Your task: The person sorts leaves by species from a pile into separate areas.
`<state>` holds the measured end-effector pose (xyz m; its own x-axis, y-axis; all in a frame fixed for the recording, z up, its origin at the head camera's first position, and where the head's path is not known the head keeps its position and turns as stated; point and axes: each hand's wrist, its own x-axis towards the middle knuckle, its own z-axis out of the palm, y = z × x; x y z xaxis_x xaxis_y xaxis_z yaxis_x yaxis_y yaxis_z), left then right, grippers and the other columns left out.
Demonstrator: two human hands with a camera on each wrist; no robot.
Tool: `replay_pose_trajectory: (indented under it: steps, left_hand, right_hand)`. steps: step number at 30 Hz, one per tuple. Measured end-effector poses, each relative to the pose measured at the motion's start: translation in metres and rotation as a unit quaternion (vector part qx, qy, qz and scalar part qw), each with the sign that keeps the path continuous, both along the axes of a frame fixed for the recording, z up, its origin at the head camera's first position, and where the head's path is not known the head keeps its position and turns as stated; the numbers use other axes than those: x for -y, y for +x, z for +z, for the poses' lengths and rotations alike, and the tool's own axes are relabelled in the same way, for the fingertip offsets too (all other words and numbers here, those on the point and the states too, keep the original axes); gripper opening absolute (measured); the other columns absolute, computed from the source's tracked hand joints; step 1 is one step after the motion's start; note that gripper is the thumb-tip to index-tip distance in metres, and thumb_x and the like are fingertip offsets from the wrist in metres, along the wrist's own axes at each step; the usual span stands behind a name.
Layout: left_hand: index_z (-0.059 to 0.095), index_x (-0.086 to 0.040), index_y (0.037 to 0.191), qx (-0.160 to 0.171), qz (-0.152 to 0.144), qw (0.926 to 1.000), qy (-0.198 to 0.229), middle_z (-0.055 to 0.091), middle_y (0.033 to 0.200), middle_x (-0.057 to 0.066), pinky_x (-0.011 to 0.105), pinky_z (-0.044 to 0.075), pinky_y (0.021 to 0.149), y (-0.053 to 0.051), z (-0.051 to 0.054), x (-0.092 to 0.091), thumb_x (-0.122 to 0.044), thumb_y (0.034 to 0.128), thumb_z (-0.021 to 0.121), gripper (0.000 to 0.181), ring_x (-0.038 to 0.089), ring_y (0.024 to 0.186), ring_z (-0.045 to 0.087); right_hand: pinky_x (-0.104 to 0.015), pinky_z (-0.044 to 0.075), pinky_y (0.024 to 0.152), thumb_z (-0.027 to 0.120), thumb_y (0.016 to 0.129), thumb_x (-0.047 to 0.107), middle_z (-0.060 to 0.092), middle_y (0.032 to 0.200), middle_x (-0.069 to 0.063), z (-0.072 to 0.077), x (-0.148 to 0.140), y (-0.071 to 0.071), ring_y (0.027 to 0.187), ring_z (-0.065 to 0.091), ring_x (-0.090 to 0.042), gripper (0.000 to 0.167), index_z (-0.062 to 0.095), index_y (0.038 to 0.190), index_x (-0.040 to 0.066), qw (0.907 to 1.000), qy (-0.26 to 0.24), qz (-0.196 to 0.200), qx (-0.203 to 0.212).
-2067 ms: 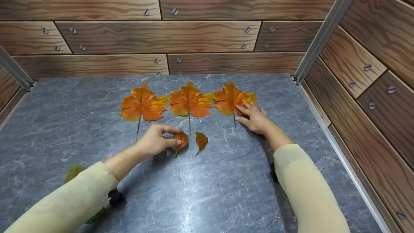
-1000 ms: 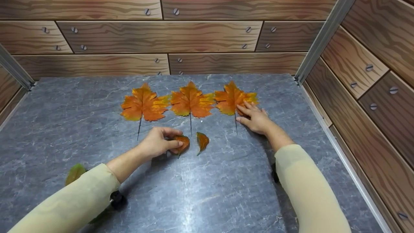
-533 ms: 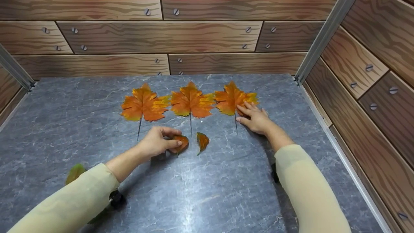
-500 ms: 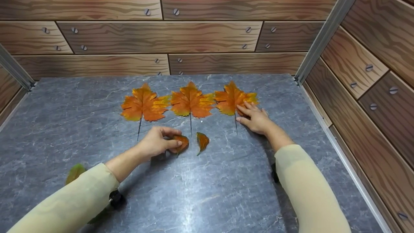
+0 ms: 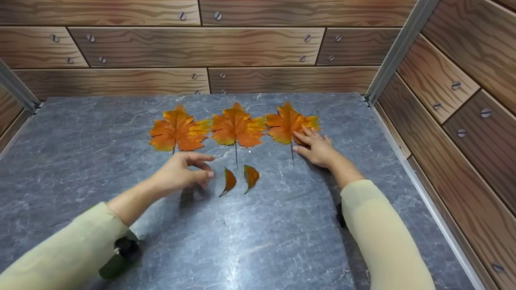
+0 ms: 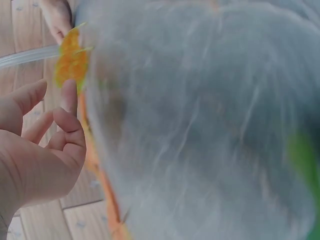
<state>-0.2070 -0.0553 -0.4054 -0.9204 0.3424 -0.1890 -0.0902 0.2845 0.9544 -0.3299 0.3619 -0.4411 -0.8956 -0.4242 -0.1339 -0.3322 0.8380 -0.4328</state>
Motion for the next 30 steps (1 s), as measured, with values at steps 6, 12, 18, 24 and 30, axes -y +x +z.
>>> replay_pose_trajectory:
  steps: [6, 12, 18, 24, 30]
  left_hand:
    - [0.066, -0.009, 0.146, -0.047, -0.006, 0.9986, -0.023, 0.070, 0.121, 0.015, 0.049, 0.063, 0.083, 0.011, 0.027, 0.033, -0.012, 0.0980, 0.077, 0.049, 0.035, 0.091, 0.077]
    - [0.067, -0.014, 0.145, -0.072, -0.008, 0.9958, -0.056, 0.071, 0.126, 0.012, 0.039, 0.060, 0.081, 0.029, 0.046, 0.082, -0.019, 0.0995, 0.077, 0.047, 0.026, 0.093, 0.078]
    - [0.068, -0.010, 0.143, -0.092, -0.001, 0.9923, -0.082, 0.071, 0.130, 0.015, 0.039, 0.062, 0.087, 0.050, 0.053, 0.133, -0.018, 0.0993, 0.076, 0.045, 0.026, 0.099, 0.076]
    - [0.069, -0.004, 0.139, -0.105, 0.005, 0.9871, -0.120, 0.071, 0.131, 0.020, 0.029, 0.060, 0.089, 0.073, 0.037, 0.184, -0.019, 0.0974, 0.079, 0.045, 0.026, 0.106, 0.074]
    - [0.066, 0.002, 0.139, -0.083, 0.026, 0.9888, -0.122, 0.068, 0.133, 0.024, 0.026, 0.059, 0.089, 0.088, 0.013, 0.221, -0.017, 0.0966, 0.079, 0.048, 0.030, 0.112, 0.071]
  right_hand:
    - [-0.073, -0.003, 0.122, 0.051, 0.113, 0.043, 0.011, 0.174, -0.027, 0.001, 0.001, 0.000, 0.160, 0.001, -0.049, 0.067, 0.033, 0.167, 0.008, 1.0000, 0.004, -0.003, 0.006]
    - [-0.074, -0.003, 0.122, 0.051, 0.113, 0.043, 0.011, 0.174, -0.027, 0.002, 0.002, 0.000, 0.160, 0.001, -0.049, 0.067, 0.032, 0.167, 0.008, 1.0000, 0.004, 0.000, 0.004]
    - [-0.073, -0.004, 0.122, 0.051, 0.113, 0.043, 0.008, 0.174, -0.027, 0.004, 0.000, 0.001, 0.160, -0.001, -0.049, 0.068, 0.031, 0.167, 0.008, 0.9999, 0.006, -0.003, 0.013]
    - [-0.073, -0.004, 0.122, 0.051, 0.113, 0.043, 0.008, 0.174, -0.027, 0.005, 0.000, 0.000, 0.160, -0.001, -0.049, 0.068, 0.031, 0.167, 0.008, 0.9999, 0.007, -0.001, 0.011]
    - [-0.073, -0.003, 0.122, 0.051, 0.113, 0.042, 0.009, 0.174, -0.028, 0.002, 0.001, -0.001, 0.160, 0.000, -0.049, 0.067, 0.032, 0.167, 0.007, 0.9999, 0.008, 0.003, 0.008]
